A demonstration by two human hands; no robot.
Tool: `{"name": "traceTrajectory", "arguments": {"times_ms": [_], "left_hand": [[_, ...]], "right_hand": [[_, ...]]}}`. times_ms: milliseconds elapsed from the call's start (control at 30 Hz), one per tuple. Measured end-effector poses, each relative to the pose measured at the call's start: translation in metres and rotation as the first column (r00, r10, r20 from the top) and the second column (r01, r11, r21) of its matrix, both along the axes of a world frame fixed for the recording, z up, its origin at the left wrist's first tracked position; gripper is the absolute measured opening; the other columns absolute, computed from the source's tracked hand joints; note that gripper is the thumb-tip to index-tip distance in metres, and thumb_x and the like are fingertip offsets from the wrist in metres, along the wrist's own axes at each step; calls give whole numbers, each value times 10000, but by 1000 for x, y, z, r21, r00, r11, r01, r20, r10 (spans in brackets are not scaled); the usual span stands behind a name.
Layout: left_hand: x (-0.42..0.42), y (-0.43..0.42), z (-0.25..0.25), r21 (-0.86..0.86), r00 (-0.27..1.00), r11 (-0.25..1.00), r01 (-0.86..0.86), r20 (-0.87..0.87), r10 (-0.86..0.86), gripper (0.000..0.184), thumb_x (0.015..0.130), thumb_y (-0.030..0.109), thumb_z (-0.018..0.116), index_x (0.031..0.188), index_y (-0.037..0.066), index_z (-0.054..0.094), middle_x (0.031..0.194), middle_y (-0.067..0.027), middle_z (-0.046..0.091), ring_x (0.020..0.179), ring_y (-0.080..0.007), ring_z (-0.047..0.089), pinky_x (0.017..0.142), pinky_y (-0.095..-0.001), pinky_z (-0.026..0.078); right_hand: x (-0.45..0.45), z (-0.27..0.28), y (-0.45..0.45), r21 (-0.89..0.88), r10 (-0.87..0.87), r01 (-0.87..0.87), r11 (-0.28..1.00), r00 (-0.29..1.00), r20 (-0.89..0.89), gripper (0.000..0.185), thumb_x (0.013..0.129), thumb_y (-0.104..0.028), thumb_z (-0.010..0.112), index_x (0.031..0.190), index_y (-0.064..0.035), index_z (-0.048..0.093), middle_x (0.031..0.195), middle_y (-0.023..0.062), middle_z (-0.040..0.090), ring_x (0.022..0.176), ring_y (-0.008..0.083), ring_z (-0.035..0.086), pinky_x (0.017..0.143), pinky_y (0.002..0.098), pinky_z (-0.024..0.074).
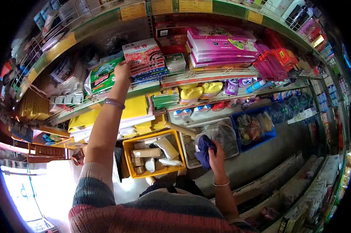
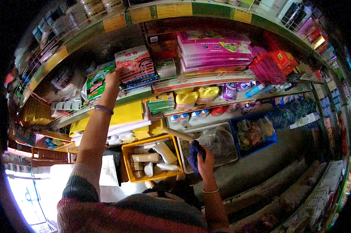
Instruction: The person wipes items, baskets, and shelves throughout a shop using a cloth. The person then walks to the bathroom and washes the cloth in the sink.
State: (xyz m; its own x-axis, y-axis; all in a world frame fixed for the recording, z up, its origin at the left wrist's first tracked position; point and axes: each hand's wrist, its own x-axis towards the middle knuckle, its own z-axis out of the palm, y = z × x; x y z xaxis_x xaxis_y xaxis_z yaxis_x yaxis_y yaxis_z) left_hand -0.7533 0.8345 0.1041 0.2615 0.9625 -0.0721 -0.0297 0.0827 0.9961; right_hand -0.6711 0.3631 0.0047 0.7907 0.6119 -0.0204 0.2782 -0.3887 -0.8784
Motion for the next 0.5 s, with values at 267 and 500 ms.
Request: {"name": "traceTrajectory", "arguments": {"times_ms": [267,500], "left_hand": [[-19,11,-17,103,965,993,-54,-252,78,159,745,127,642,833,1,680,766,-68,660,667,-151,587,623,-289,447],[8,-24,8,915,813,398,63,-279,511,471,749,221,688,1163,48,546,1159,-166,507,1041,-343,491,881,-386,401]], "right_hand": [[19,-15,11,110,24,-13,994,995,-94,347,870,-84,471,1210,-33,518,1144,156,562,1034,273,544,892,344,414],[76,-1,27,249,-7,30,968,996,-92,320,871,-22,456,1178,22,534,1104,89,579,988,145,535,882,261,407]]}}
